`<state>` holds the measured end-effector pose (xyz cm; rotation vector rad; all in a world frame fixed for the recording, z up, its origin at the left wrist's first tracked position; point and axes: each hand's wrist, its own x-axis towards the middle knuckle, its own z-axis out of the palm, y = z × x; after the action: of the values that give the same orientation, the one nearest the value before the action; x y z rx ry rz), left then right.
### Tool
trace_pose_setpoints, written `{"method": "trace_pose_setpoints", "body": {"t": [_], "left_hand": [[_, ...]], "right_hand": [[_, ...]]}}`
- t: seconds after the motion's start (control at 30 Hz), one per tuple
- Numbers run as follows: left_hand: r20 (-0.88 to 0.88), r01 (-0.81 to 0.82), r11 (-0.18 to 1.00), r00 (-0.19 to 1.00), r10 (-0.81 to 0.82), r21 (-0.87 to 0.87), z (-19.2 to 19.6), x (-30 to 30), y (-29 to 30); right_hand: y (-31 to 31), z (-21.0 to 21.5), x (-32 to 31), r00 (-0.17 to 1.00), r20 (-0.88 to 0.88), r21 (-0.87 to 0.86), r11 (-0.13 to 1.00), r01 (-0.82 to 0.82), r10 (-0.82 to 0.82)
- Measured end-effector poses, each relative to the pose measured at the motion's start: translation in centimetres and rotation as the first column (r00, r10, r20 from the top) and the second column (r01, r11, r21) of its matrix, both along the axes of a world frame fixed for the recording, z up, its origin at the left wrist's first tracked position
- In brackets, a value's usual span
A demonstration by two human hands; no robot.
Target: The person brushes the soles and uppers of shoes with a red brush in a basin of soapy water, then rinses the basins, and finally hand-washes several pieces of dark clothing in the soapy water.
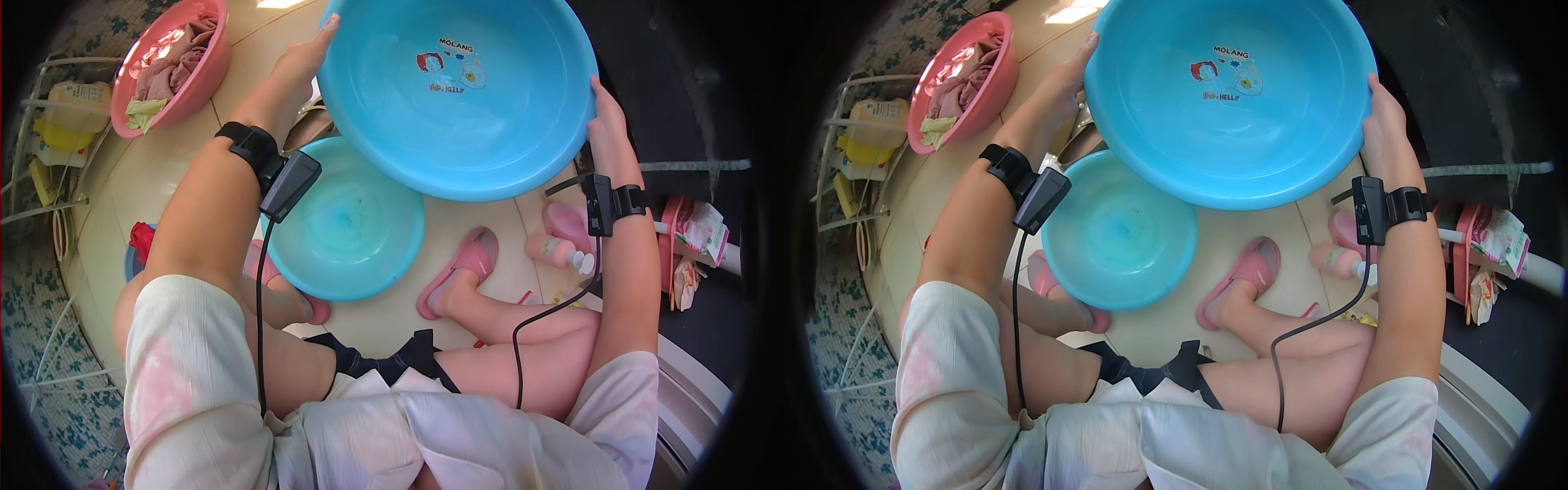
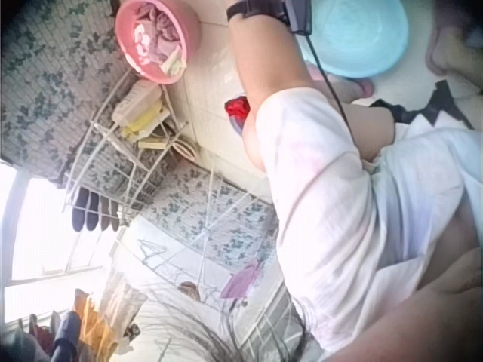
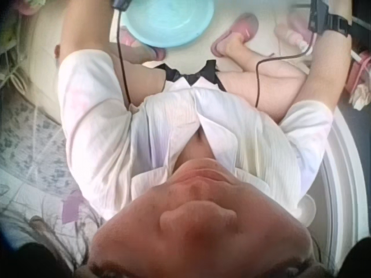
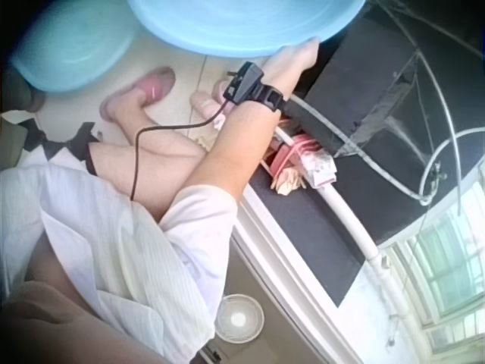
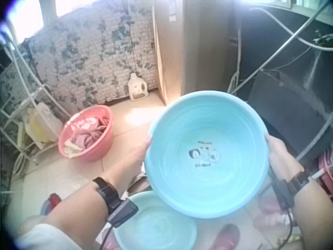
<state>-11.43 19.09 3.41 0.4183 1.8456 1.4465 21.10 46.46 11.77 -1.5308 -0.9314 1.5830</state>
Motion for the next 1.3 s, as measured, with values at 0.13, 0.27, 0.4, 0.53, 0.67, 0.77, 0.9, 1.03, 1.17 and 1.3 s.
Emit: {"method": "trace_pose_setpoints", "body": {"t": [0.13, 0.27, 0.4, 0.53, 0.67, 0.77, 0.9, 1.03, 1.17, 1.3], "left_hand": [[0.011, 0.013, 1.000, 1.000, -0.013, -0.004, 2.2, 1.7, -2.6], [0.060, -0.033, 0.998, 0.998, 0.031, 0.048, 3.6, 3.2, -4.2], [0.080, -0.069, 0.993, 0.995, 0.062, 0.097, 3.9, 4.4, -5.7], [0.085, -0.071, 0.993, 0.994, 0.062, 0.098, 2.6, 3.4, -6.7], [0.101, -0.097, 0.991, 0.991, 0.088, 0.087, 1.4, 3.5, -6.7], [0.104, -0.121, 0.983, 0.989, 0.108, 0.136, 0.6, 3.3, -6.8], [0.135, -0.071, 0.984, 0.990, 0.049, 0.164, 1.1, 4.9, -6.4], [0.120, -0.085, 0.984, 0.990, 0.066, 0.154, -0.7, 2.6, -6.5], [0.035, -0.114, 0.993, 0.993, 0.113, 0.035, -1.2, 2.3, -5.9], [0.056, -0.112, 0.992, 0.992, 0.109, 0.054, -1.1, 2.8, -5.8]], "right_hand": [[-1.9, 0.9, -0.6, 1.000, -0.010, 0.046, 0.999, -0.027, 0.027], [-2.4, 1.0, -0.9, 0.998, 0.015, 0.089, 0.994, -0.055, 0.054], [-4.2, 1.7, -1.7, 0.997, 0.049, 0.074, 0.996, -0.057, 0.053], [-4.5, 1.9, -1.7, 0.998, 0.025, 0.154, 0.986, -0.059, 0.056], [-5.4, 2.8, -1.8, 0.999, 0.016, 0.201, 0.979, -0.032, 0.029], [-6.0, 3.4, -2.0, 0.999, -0.026, 0.219, 0.975, -0.028, 0.035], [-6.1, 3.5, -1.1, 1.000, 0.029, 0.243, 0.970, -0.007, 0.000], [-6.0, 3.9, -1.7, 0.999, -0.016, 0.269, 0.963, -0.026, 0.032], [-6.1, 4.2, -1.3, 0.997, -0.051, 0.279, 0.960, -0.035, 0.051], [-6.4, 4.4, -1.1, 0.998, -0.041, 0.273, 0.961, -0.038, 0.051]]}}
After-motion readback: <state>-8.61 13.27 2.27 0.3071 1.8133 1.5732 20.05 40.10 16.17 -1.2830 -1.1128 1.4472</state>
